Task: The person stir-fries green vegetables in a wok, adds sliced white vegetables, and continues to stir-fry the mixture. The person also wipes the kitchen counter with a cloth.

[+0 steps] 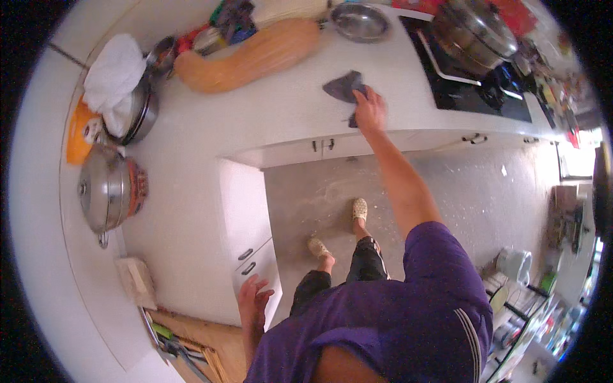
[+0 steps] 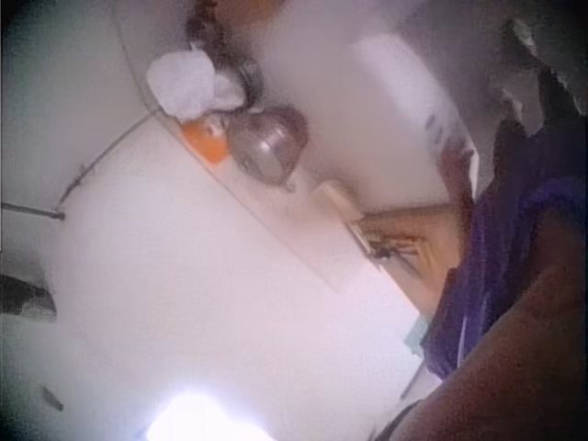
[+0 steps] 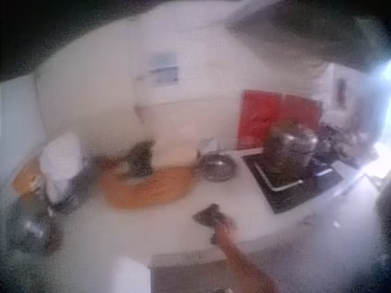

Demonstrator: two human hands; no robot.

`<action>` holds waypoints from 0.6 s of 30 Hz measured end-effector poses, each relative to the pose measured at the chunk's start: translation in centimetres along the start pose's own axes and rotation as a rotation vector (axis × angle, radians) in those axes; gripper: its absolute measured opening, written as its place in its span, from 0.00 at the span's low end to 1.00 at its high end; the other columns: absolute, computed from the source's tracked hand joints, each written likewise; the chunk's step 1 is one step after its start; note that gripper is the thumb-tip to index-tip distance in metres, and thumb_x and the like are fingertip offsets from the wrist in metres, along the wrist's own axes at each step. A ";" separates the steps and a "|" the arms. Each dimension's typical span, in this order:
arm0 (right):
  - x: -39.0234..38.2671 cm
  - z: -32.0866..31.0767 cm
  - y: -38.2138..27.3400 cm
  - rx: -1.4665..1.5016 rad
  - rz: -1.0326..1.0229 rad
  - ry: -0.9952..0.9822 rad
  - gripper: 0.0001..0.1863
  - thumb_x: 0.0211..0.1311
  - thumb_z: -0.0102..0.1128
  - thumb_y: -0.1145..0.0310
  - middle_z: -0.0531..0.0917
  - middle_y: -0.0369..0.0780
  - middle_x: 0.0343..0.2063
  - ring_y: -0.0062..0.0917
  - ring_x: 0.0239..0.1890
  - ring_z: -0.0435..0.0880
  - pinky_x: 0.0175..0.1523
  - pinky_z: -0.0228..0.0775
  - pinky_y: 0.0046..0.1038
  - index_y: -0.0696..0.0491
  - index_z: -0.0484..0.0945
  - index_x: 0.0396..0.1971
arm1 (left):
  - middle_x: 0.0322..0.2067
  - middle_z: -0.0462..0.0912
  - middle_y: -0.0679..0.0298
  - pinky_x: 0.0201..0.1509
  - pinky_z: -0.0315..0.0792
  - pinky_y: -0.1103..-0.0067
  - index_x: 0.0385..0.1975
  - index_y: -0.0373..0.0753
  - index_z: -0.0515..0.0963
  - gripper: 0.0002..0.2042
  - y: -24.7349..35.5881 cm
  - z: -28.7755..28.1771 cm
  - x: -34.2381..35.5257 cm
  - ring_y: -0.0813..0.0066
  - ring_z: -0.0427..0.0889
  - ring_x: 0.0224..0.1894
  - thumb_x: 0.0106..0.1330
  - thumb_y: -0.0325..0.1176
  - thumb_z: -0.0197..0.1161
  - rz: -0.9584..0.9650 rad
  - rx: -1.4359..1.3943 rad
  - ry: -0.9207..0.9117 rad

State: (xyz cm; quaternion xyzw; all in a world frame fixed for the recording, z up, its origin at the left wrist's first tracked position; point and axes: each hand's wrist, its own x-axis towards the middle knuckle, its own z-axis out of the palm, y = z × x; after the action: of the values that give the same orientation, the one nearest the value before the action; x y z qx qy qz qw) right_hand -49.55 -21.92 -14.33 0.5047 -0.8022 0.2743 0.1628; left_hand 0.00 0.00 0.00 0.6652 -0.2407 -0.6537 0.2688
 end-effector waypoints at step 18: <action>1.3 -5.4 12.6 0.074 0.060 -0.220 0.23 0.41 0.57 0.77 0.70 0.43 0.48 0.41 0.51 0.66 0.53 0.59 0.40 0.49 0.73 0.43 | 0.39 0.76 0.58 0.33 0.73 0.83 0.50 0.38 0.66 0.18 5.5 13.0 5.9 0.73 0.78 0.28 0.63 0.40 0.50 0.168 0.143 -0.082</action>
State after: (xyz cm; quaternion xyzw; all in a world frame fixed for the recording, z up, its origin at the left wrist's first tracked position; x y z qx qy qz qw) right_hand -61.55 -15.35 -12.80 0.5134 -0.8191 0.2514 0.0469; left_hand -12.68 -8.55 -0.71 0.6330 -0.3522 -0.6366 0.2644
